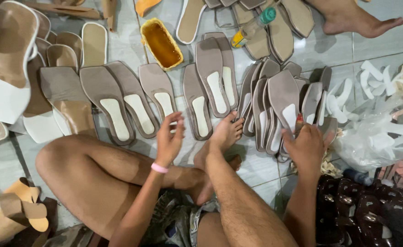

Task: The person sits on the floor and applies adhesive to the insole area of multiple shoe soles using a brush. They repeatedly dip the brush into a container of glue and spread it evenly before placing each sole down.

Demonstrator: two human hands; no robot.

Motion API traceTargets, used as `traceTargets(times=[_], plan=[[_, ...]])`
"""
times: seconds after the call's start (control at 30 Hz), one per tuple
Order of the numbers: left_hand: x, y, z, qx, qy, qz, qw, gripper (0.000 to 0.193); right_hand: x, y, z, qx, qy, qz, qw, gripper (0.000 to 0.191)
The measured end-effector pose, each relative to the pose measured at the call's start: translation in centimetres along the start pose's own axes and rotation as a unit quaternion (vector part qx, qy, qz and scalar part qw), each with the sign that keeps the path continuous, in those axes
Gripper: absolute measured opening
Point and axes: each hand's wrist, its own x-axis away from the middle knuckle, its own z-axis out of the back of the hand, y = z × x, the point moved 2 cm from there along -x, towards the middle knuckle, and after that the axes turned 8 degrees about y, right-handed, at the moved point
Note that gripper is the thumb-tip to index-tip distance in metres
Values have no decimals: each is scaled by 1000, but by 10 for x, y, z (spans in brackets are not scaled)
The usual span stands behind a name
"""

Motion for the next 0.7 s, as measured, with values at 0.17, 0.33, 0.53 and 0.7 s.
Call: traceTargets(times=[0.17, 0.33, 0.53, 0.7], plan=[[4, -16, 31, 1, 57, -3, 998, 28, -12, 29, -14, 28, -90, -75, 993, 49], [-3, -1, 34, -38, 65, -48, 996, 23, -15, 30, -13, 13, -111, -78, 991, 51], [5, -5, 22, 3, 47, -40, 998, 23, -7, 35, -31, -223, -206, -158, 939, 44], [13, -19, 10, 30, -40, 20, 999, 25, 5, 30, -40, -335, -246, -157, 896, 36]])
